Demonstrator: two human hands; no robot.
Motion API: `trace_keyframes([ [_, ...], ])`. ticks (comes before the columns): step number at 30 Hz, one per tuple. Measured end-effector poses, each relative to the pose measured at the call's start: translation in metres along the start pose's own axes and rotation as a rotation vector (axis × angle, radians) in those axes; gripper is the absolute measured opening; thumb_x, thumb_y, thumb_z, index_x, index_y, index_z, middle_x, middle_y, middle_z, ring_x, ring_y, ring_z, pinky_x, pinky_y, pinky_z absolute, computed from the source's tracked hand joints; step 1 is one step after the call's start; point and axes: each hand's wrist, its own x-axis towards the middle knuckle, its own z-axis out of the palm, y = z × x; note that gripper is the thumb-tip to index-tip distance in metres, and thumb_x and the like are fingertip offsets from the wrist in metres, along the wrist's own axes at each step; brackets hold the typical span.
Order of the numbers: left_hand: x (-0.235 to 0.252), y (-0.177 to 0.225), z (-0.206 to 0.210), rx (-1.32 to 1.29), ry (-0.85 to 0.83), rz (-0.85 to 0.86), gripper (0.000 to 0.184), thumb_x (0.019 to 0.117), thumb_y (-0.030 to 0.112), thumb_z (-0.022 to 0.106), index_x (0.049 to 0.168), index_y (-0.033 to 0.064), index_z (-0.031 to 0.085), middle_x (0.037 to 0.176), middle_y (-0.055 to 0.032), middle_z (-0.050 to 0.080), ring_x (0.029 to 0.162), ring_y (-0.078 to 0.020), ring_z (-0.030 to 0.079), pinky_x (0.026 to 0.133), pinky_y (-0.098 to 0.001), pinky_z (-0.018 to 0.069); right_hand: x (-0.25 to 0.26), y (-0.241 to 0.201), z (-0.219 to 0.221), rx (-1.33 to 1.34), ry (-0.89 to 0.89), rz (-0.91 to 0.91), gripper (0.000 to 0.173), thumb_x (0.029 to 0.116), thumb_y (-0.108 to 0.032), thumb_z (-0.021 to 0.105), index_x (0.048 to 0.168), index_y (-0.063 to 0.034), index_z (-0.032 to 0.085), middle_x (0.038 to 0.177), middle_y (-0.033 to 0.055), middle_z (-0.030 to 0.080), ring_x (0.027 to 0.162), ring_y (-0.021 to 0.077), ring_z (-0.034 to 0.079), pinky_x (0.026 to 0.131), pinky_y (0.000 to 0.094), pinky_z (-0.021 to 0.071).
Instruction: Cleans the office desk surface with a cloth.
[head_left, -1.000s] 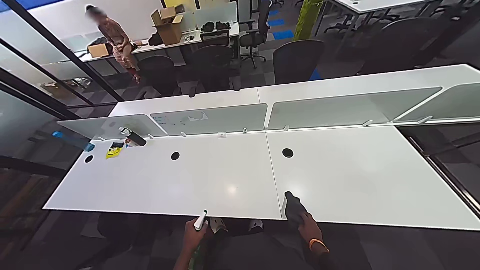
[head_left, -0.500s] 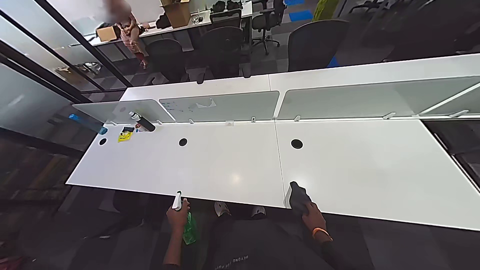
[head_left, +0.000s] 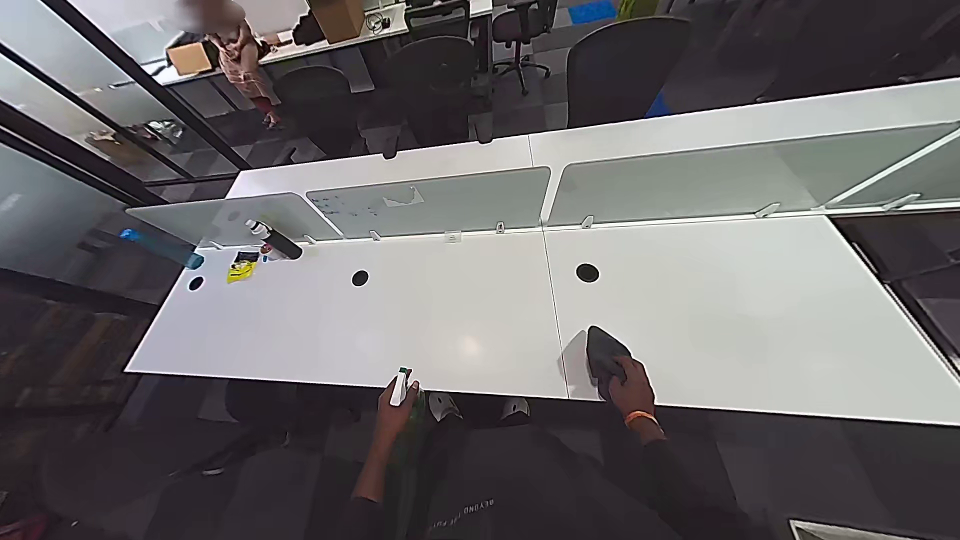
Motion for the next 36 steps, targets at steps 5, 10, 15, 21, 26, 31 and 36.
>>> trace_keyframes([
  [5,0.021,0.001,0.002,-0.046,0.045,-0.107,0.057,0.0976,0.029,0.07,0.144,-0.0002,0.054,0.137,-0.0195,0.064,0.126,-0.0237,0.062,0.111,-0.0422,0.048,0.015,-0.015,0.0,0.039,0.114,-0.041,0.047,0.0855,0.004,0.06,0.132,-0.0029,0.066,0.145,0.0253,0.054,0.136,0.0424,0.052,0.109,0.0602,0.0458],
  [10,0.044,-0.005,-0.008,-0.054,0.106,-0.165,0.057,0.0977,0.032,0.069,0.144,0.0007,0.055,0.134,-0.0209,0.065,0.119,-0.0269,0.066,0.103,-0.0466,0.0528,0.004,-0.043,0.045,-0.033,-0.142,-0.014,0.049,0.0911,0.0,0.061,0.14,-0.0045,0.061,0.15,0.0277,0.049,0.139,0.0435,0.049,0.113,0.0586,0.044],
  [15,0.063,-0.027,-0.025,-0.131,0.178,-0.227,0.055,0.0994,0.034,0.067,0.143,0.002,0.055,0.135,-0.0206,0.064,0.116,-0.0292,0.066,0.097,-0.0495,0.0561,-0.027,-0.074,0.112,-0.257,-0.616,-0.09,0.053,0.0961,-0.009,0.059,0.148,-0.0175,0.056,0.159,0.0182,0.044,0.142,0.039,0.047,0.114,0.0559,0.0427],
  [21,0.091,-0.053,-0.049,-0.167,0.243,-0.243,0.055,0.0987,0.033,0.069,0.141,0.0001,0.056,0.137,-0.0204,0.062,0.124,-0.0286,0.063,0.104,-0.0492,0.0523,-0.018,-0.105,0.127,-0.28,-0.641,-0.081,0.058,0.096,-0.007,0.057,0.152,-0.0202,0.052,0.16,0.0191,0.042,0.143,0.0382,0.047,0.115,0.0551,0.0434],
  [26,0.114,-0.076,-0.075,-0.152,0.217,-0.169,0.051,0.0979,0.029,0.069,0.137,-0.0033,0.058,0.132,-0.0213,0.065,0.12,-0.0263,0.064,0.104,-0.0458,0.0521,0.037,-0.143,0.137,-0.258,-0.543,0.102,0.066,0.0937,-0.008,0.062,0.156,-0.02,0.046,0.163,0.0261,0.033,0.142,0.0433,0.047,0.113,0.0579,0.0446],
  [31,0.14,-0.101,-0.098,-0.142,0.148,-0.197,0.051,0.0984,0.028,0.069,0.139,-0.0018,0.058,0.134,-0.0198,0.064,0.12,-0.0252,0.066,0.102,-0.045,0.0551,0.071,-0.21,0.185,-0.257,-0.489,0.192,0.068,0.0906,-0.011,0.065,0.156,-0.0222,0.047,0.166,0.0249,0.029,0.138,0.0488,0.049,0.108,0.0636,0.0467],
  [36,0.164,-0.112,-0.111,-0.188,0.1,-0.233,0.053,0.0993,0.03,0.068,0.14,-0.0017,0.056,0.137,-0.0197,0.063,0.117,-0.0265,0.067,0.096,-0.0471,0.059,0.053,-0.281,0.242,-0.296,-0.599,0.073,0.075,0.0861,-0.007,0.065,0.157,-0.0247,0.046,0.17,0.0167,0.022,0.143,0.0501,0.04,0.106,0.0656,0.0459],
])
